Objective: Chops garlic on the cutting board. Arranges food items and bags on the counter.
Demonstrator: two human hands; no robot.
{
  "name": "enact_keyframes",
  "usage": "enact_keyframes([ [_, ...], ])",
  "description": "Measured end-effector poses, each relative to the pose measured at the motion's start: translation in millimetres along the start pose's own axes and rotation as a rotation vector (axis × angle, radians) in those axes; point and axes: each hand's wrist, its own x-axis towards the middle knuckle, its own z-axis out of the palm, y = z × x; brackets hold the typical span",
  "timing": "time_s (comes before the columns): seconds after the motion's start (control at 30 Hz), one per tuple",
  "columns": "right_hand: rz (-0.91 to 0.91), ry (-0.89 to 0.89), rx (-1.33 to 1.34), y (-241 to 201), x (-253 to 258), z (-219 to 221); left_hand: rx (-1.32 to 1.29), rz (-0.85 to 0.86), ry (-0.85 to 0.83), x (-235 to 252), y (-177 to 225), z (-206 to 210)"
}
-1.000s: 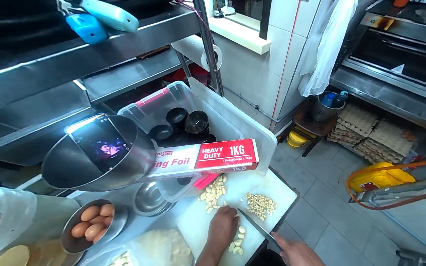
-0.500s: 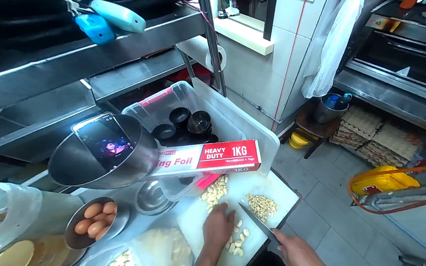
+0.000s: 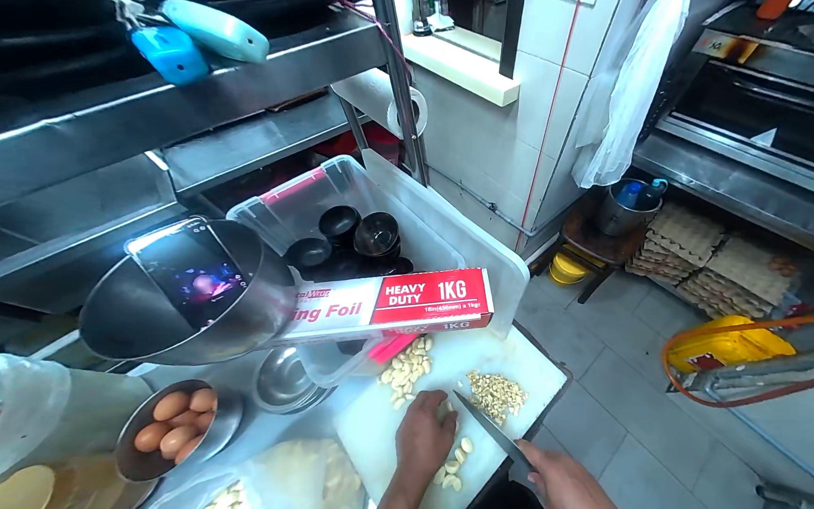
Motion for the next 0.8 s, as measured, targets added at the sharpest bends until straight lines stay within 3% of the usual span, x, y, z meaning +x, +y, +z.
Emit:
enact_keyframes([
  [0.07,0.002,0.002,-0.003,-1.4,-1.0,1.0,0.049,-0.047,-0.035,-1.1,1.8,1.2],
  [0.33,0.023,0.025,-0.130,-15.7,-19.7,-14.0,0.135,0.033,-0.027,-3.3,11.2,8.4],
  [0.5,-0.003,-0.014,-0.067,-14.2,-9.0,-2.0,0.166,0.033,-0.053,-2.4,15.8,8.9],
  [0.67,-0.042,-0.003,-0.015,-4.6,8.3,7.6,0.182,0.026,-0.212,-9.1,23.6,-2.9],
  [0.8,-0.034,0.023,0.000,-0.1,3.8,8.0,0.111,-0.100,-0.011,-14.1,-0.7,-17.5],
])
